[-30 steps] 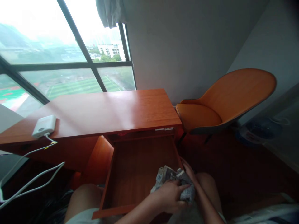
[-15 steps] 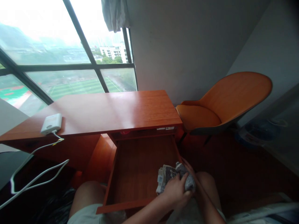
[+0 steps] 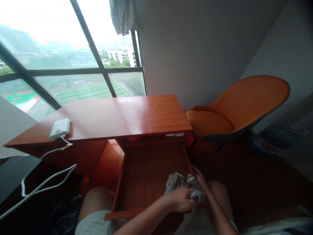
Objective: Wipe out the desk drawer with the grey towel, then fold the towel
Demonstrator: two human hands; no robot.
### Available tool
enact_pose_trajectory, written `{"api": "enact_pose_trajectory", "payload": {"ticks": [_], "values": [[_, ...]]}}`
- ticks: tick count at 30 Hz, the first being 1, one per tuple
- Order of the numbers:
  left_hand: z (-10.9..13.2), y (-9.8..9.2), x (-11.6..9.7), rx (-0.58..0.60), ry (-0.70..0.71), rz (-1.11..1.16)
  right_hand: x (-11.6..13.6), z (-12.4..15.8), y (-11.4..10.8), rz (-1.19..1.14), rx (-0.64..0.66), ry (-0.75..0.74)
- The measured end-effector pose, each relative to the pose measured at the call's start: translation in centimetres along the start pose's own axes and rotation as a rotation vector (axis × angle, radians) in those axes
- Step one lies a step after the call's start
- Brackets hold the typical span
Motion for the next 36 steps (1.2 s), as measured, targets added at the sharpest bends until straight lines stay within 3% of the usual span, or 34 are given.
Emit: {"api": "enact_pose_trajectory", "payload": {"ticks": [5, 10, 15, 19, 23, 26, 29, 36], "values": [[2.4, -0.1, -0.8, 0.071, 0.069, -0.192, -1.0, -0.4, -0.2, -0.026, -0.063, 0.067], [5.2, -2.5, 0.1, 0.176, -0.009, -0.177, -1.0, -0.1, -0.8, -0.033, -0.067, 0.082], [11.5, -4.8, 2.9, 0.199, -0.073, -0.069, -1.5, -0.5, -0.9, 0.016, -0.059, 0.075], [17.1, -6.4, 5.0, 0.192, -0.204, -0.078, -1.5, -0.4, -1.1, -0.001, -0.052, 0.077], [20.3, -7.5, 5.3, 0.189, -0.292, -0.132, -1.5, -0.1, -1.0, -0.054, -0.008, 0.089], [20.3, -7.3, 4.6, 0.183, -0.290, -0.193, -1.6, -0.3, -1.0, -0.031, -0.042, 0.084], [18.6, -6.0, 3.9, 0.146, -0.228, -0.236, -1.5, -0.5, -1.1, 0.016, -0.056, 0.063], [10.8, -1.8, 0.9, 0.032, -0.089, -0.387, -1.7, -0.4, -1.3, 0.037, -0.077, 0.076]]}}
Point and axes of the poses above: each hand's wrist, its own z-axis away from the middle knuckle, its own y-axis out of the palm, x = y × z, the point moved 1 cm from there along -z, towards the middle knuckle, and after that the axes turned 13 degrees about -z, right-handed, at the moved point
